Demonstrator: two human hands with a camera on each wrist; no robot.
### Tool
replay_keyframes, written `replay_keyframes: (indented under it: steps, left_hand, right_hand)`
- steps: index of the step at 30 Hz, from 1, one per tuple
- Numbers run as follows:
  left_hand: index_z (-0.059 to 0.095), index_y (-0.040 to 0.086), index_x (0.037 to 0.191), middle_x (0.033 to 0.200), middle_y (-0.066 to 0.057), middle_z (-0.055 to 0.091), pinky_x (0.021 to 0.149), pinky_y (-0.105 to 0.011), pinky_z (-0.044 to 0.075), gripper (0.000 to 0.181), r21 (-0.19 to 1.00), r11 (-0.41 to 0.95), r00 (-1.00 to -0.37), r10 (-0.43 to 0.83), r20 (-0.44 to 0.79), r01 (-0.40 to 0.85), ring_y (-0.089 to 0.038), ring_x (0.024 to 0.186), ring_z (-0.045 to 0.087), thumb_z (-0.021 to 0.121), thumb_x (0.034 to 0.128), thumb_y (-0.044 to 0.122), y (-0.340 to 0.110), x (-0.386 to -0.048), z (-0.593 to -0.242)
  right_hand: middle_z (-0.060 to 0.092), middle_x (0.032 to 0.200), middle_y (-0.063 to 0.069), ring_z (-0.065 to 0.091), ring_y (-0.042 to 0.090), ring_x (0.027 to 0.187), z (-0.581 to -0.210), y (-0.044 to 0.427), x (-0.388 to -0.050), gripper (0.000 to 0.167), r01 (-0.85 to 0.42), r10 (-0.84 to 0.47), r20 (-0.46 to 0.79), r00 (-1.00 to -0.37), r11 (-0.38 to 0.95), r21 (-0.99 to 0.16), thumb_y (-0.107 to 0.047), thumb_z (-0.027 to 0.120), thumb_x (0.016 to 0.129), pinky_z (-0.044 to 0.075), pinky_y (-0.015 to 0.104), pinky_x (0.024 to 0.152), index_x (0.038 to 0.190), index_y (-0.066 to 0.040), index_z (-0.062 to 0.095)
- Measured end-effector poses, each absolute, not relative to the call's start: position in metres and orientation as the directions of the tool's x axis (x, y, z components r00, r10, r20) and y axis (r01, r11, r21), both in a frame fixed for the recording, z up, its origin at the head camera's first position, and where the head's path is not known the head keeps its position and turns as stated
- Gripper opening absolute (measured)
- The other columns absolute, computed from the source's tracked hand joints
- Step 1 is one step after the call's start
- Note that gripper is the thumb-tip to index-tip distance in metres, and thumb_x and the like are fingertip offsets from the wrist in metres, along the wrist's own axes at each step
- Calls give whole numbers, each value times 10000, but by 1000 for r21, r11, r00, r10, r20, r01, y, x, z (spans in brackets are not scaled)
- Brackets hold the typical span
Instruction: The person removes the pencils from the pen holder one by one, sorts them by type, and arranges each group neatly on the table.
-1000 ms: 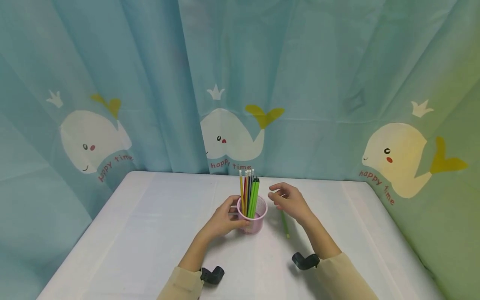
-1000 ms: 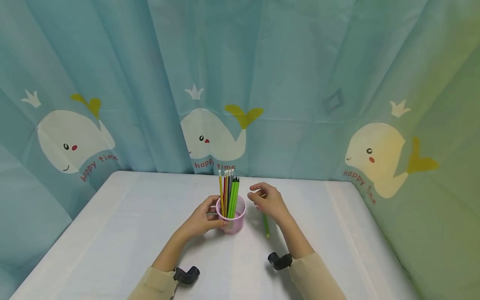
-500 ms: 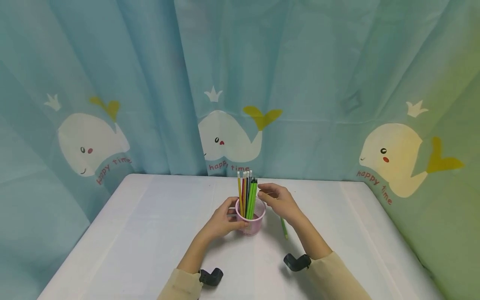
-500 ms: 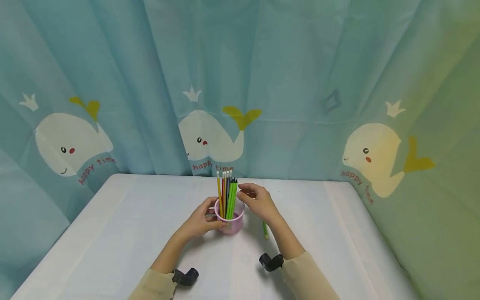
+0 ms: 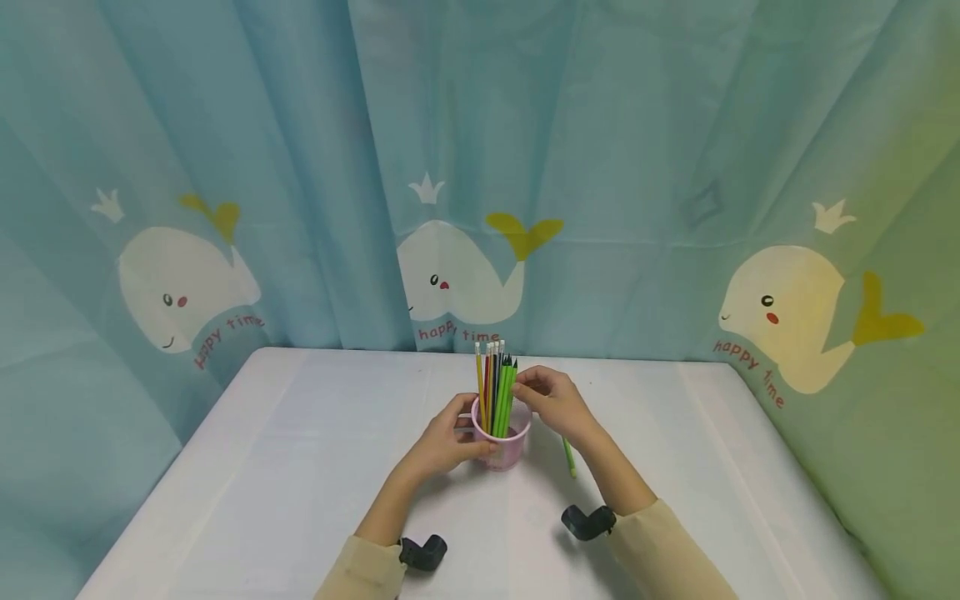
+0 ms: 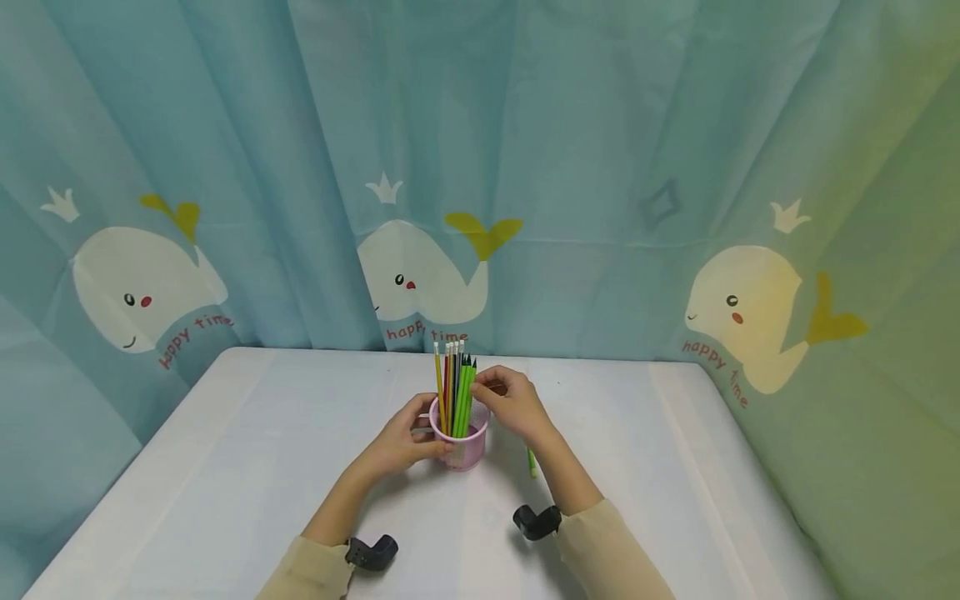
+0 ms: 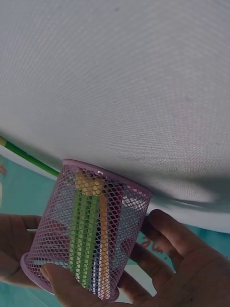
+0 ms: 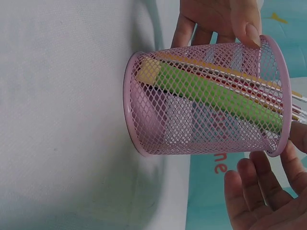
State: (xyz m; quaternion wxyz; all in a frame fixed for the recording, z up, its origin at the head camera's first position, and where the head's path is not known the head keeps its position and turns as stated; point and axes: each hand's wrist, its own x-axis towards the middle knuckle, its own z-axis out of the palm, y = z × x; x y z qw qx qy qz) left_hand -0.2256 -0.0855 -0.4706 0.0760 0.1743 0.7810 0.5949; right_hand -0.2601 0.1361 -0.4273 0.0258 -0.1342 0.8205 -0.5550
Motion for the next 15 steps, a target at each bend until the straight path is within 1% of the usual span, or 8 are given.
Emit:
replay_keyframes:
  steps: [5, 9, 12, 15]
  left_hand:
    - [428, 79, 1421, 1416, -178, 514, 1040, -474, 505, 732, 952, 241, -927, 364, 91, 188, -395, 1250, 562, 830, 812, 142, -85, -225, -470]
    - [429, 75, 1420, 1414, -186, 514, 1035, -471, 510, 732, 952, 236, -925, 367, 97, 193, -396, 1246, 566, 830, 812, 146, -85, -225, -470]
    - [428, 75, 1420, 1416, -188, 512, 1035, -470, 510, 734, 954, 237, -926, 367, 89, 186, -395, 1249, 564, 832, 811, 151, -85, -225, -470]
    - [428, 80, 1420, 1420, -186, 510, 1033, -470, 512, 739, 955, 242, -931, 357, 79, 174, -395, 1254, 562, 835, 809, 155, -86, -225, -470]
  right_hand:
    - [689, 985, 95, 648, 189, 899, -426, 135, -259, 157, -202, -244, 120, -962, 345, -917, -179, 677, 946, 544, 303, 763, 1012, -39, 653]
    - [684, 965, 92, 634, 176, 877, -424, 136, -258, 165, -218, -238, 136, -962, 362, -906, -186, 680, 949, 536, 302, 768, 1009, -35, 652]
    - [685, 966, 92, 626, 169, 885, -416, 136, -252, 165, -219, -230, 138, -964, 379, -899, -178, 675, 954, 526, 299, 787, 1012, -24, 654]
    - [689, 992, 106, 631, 200, 929, -401, 134, -242, 159, -214, -219, 136, -966, 393, -894, -155, 661, 961, 526, 323, 826, 1021, -8, 655]
